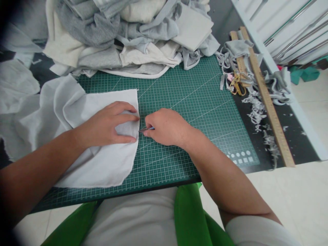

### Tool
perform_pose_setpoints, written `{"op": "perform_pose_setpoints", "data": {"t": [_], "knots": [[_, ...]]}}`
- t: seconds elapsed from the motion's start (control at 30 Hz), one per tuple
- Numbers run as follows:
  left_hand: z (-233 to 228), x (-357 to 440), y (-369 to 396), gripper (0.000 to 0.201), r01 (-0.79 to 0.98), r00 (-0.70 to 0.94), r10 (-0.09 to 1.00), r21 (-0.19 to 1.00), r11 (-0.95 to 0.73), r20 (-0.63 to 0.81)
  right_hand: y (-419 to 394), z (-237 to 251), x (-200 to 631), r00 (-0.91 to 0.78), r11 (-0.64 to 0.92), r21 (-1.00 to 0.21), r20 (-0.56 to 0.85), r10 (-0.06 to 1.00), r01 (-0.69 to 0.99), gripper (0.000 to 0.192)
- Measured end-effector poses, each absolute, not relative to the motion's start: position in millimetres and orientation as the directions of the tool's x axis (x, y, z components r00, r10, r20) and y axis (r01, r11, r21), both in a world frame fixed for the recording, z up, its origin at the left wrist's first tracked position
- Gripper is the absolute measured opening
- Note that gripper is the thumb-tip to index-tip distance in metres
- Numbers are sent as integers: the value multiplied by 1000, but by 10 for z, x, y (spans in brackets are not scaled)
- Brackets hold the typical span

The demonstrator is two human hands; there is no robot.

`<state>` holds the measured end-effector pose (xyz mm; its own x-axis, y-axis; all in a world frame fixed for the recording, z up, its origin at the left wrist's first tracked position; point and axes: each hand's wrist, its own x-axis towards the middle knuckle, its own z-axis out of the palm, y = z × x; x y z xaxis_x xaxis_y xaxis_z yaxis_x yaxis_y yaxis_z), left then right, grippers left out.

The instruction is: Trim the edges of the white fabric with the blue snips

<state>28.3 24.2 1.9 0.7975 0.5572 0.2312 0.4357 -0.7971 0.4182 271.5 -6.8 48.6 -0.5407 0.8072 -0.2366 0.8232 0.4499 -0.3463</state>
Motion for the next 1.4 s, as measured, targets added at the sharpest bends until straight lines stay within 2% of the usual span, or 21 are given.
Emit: {"op": "perform_pose_setpoints", "data": {"t": [0.4, 0.53, 0.7, 0.87, 1.03, 1.17, 1.4], "knots": [[19, 273, 251, 54, 437, 802, 553, 411, -800, 224, -30, 472, 2747, -541, 431, -390, -239, 806, 814, 19], [14, 274, 240, 54, 445, 802, 556, 400, -801, 220, -7, 454, 2774, -529, 388, -454, -236, 815, 802, 19], [9, 270, 279, 55, 454, 798, 561, 392, -800, 221, -1, 476, 2781, -438, 321, -516, -121, 891, 794, 18], [-33, 164, 448, 57, 544, 738, 631, 344, -766, 239, -32, 489, 2752, -358, 281, -544, -37, 933, 790, 22], [-30, 83, 477, 52, 642, 675, 693, 260, -721, 254, -27, 435, 2746, -322, 276, -521, 1, 947, 808, 25], [31, 146, 317, 39, 631, 701, 662, 199, -749, 266, -16, 389, 2750, -334, 293, -468, -4, 943, 833, 27], [23, 248, 216, 38, 597, 719, 640, 232, -768, 270, -28, 307, 2736, -476, 458, -300, 13, 879, 837, 26]]}}
